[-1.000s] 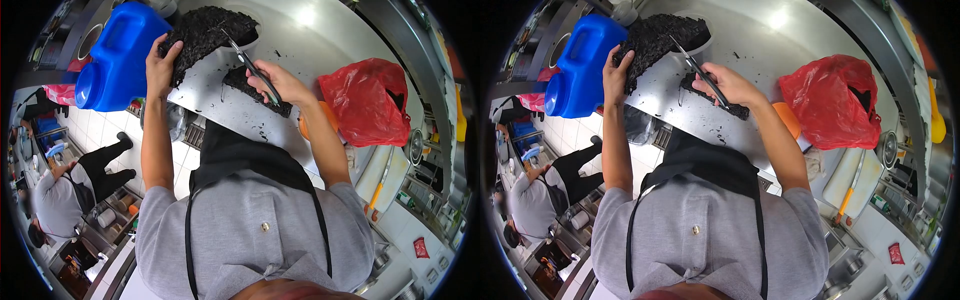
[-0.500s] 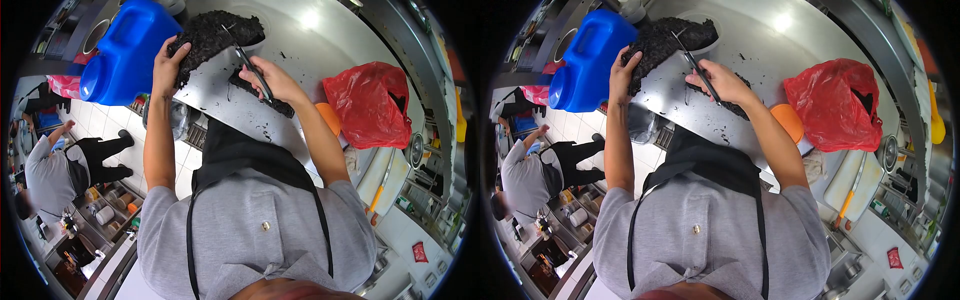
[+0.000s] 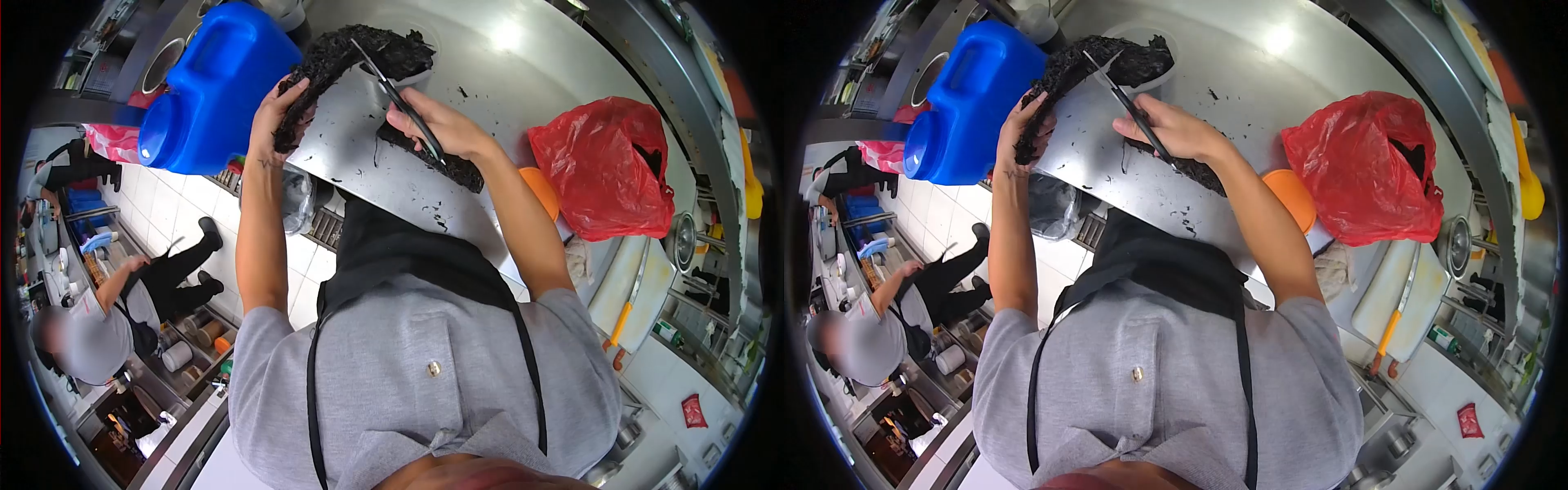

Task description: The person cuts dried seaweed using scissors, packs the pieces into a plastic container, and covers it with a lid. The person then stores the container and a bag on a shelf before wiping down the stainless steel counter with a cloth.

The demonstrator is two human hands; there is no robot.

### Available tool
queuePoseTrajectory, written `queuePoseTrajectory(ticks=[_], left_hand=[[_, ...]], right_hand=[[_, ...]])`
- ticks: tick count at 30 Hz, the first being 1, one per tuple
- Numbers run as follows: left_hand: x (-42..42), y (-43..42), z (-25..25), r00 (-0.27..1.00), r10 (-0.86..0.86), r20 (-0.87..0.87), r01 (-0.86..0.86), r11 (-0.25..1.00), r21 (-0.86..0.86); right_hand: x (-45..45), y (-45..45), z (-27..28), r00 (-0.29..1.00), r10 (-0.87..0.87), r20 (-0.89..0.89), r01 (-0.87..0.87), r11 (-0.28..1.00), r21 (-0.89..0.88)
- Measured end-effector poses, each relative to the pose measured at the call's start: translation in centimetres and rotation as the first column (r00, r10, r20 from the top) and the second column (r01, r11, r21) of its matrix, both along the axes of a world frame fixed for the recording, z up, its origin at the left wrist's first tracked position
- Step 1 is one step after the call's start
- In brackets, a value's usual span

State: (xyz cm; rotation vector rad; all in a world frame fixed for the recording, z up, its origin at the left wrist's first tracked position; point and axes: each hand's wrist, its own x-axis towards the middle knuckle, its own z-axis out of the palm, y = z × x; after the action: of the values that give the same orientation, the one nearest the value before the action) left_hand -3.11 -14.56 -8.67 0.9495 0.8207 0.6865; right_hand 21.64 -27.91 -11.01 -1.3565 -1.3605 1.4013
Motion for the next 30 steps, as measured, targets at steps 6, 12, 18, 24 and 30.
queuePoseTrajectory(ticks=[6,12,18,24,30], left_hand=[[0.6,0.5,2.2,0.997,-0.038,-0.067,0.042,0.998,0.054],[0.8,2.6,1.5,0.997,-0.068,0.037,0.070,0.996,-0.054],[0.6,3.3,0.5,0.982,-0.174,0.080,0.182,0.977,-0.107],[0.0,3.7,0.3,0.963,-0.268,0.011,0.268,0.961,-0.070],[-1.3,4.8,-0.1,0.963,-0.224,0.149,0.244,0.961,-0.131]], right_hand=[[-0.7,1.9,1.2,0.984,-0.043,0.176,0.034,0.998,0.056],[-0.7,2.4,1.8,0.972,-0.105,0.208,0.095,0.994,0.057],[-0.6,1.0,0.3,0.984,-0.093,-0.150,0.092,0.996,-0.012],[-0.6,2.2,0.8,0.993,-0.110,-0.041,0.110,0.994,-0.023],[-1.2,2.3,0.7,0.983,-0.164,0.087,0.155,0.983,0.099]])
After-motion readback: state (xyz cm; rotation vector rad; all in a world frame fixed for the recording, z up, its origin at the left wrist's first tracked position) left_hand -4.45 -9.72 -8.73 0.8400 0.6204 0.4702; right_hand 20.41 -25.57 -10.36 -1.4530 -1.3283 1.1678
